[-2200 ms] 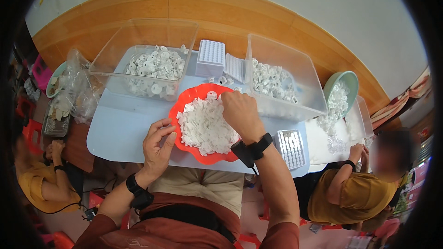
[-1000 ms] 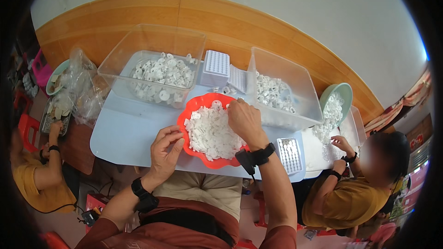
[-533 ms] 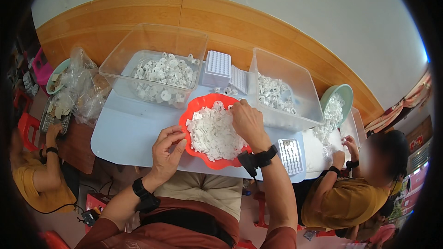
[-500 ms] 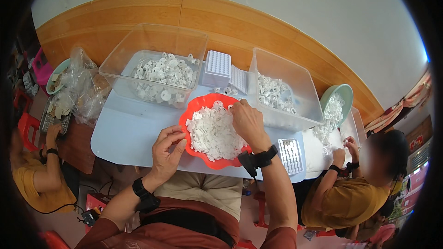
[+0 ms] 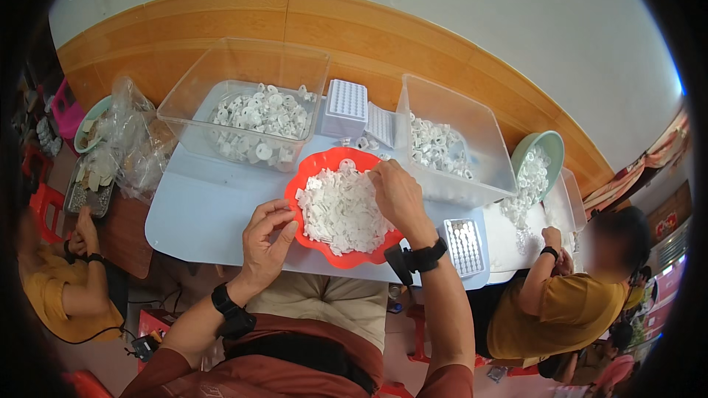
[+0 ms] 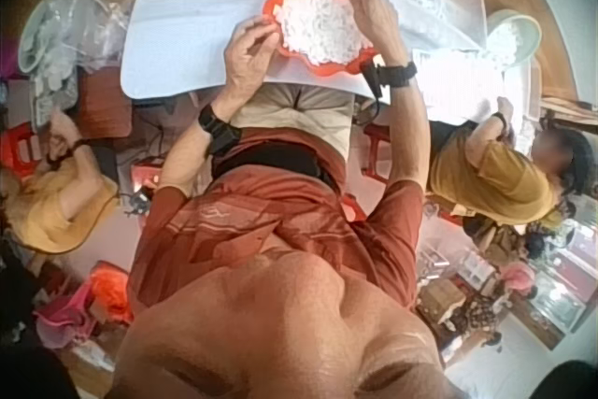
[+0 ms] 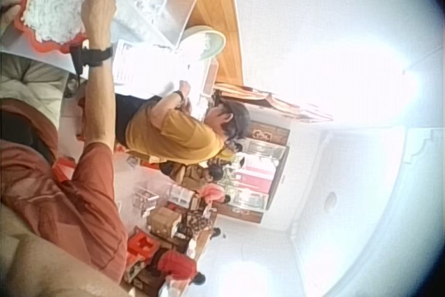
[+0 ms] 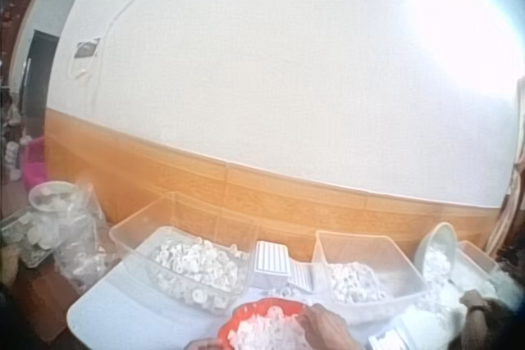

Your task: Assembling small white plastic components by hand in a workshop setting.

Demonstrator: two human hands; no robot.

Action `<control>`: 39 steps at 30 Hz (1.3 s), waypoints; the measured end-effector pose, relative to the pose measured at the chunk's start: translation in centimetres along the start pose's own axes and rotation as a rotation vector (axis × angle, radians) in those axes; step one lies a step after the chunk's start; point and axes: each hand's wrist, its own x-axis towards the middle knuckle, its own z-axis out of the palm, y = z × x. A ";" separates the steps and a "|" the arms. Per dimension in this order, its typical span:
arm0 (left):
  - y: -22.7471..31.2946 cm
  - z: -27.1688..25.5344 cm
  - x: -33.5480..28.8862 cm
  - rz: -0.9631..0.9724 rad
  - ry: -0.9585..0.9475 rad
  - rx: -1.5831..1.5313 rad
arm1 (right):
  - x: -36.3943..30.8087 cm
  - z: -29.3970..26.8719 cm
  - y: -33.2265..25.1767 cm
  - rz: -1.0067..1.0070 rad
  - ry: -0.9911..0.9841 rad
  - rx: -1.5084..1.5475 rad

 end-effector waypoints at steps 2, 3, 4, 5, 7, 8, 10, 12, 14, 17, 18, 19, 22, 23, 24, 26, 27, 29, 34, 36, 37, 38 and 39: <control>-0.1 0.0 0.0 0.004 0.001 0.000 | -0.1 -0.1 -0.1 0.002 0.006 0.025; -0.1 0.0 0.0 0.000 0.004 -0.003 | -0.1 -0.2 -0.2 0.016 0.007 0.045; -0.1 0.0 0.0 -0.003 0.006 -0.006 | -0.1 -0.3 -0.3 0.029 0.009 0.065; -0.1 0.0 0.0 -0.002 0.005 -0.006 | -0.1 -0.3 -0.2 0.030 0.011 0.066; -0.1 0.0 0.0 -0.001 0.002 0.001 | -0.2 -0.3 0.1 0.060 -0.015 0.108; -0.1 0.0 0.0 0.001 0.001 0.001 | -0.3 -0.4 0.1 0.060 -0.013 0.108; -0.1 0.1 0.0 0.011 0.000 0.004 | -0.4 -0.6 0.0 0.073 -0.017 0.171; -0.1 0.0 -0.1 0.014 0.002 0.009 | -0.5 -0.8 -0.3 0.056 -0.002 0.197; 0.1 0.1 -0.1 0.018 0.003 0.014 | -0.7 -1.0 -0.5 0.040 0.014 0.222; 0.4 0.3 -0.1 -0.009 0.049 0.000 | -1.0 -1.2 -0.7 0.038 0.039 0.269; 0.5 0.3 -0.2 -0.003 0.067 -0.003 | -1.3 -1.2 -0.8 0.038 0.059 0.300; 0.6 0.3 -0.2 0.002 0.084 -0.006 | -1.5 -1.2 -0.9 0.038 0.079 0.330; 1.6 -0.3 -0.7 0.136 0.112 0.220 | -2.6 -2.2 -3.1 0.101 0.089 0.413; 2.3 -0.4 -1.0 0.136 0.111 0.224 | -3.2 -2.4 -3.9 0.101 0.089 0.417; 3.1 -0.4 -1.3 0.068 0.052 0.071 | -3.7 -2.6 -4.7 0.110 0.103 0.463; 4.8 -0.3 -1.8 -0.002 -0.009 -0.077 | -5.2 -2.7 -6.6 0.122 0.117 0.514; 5.6 -0.1 -1.8 -0.127 -0.088 -0.223 | -6.0 -2.5 -7.5 0.110 0.146 0.547; 7.5 0.2 -1.6 -0.300 -0.189 -0.418 | -7.6 -2.6 -9.7 0.139 0.152 0.587; 8.6 0.7 -2.2 -0.527 -0.239 -0.791 | -10.6 -2.7 -12.4 -0.264 0.358 0.239; 9.3 0.8 -2.6 -0.620 -0.267 -0.955 | -11.8 -2.4 -12.8 -0.370 0.435 0.143; 9.7 0.7 -2.6 -0.621 -0.271 -0.954 | -12.2 -2.6 -13.2 -0.369 0.449 0.160; 10.0 0.6 -2.7 -0.659 -0.279 -0.994 | -12.5 -2.8 -13.2 -0.367 0.449 0.160; 10.3 0.4 -2.8 -0.696 -0.287 -1.033 | -12.9 -2.9 -13.1 -0.355 0.434 0.211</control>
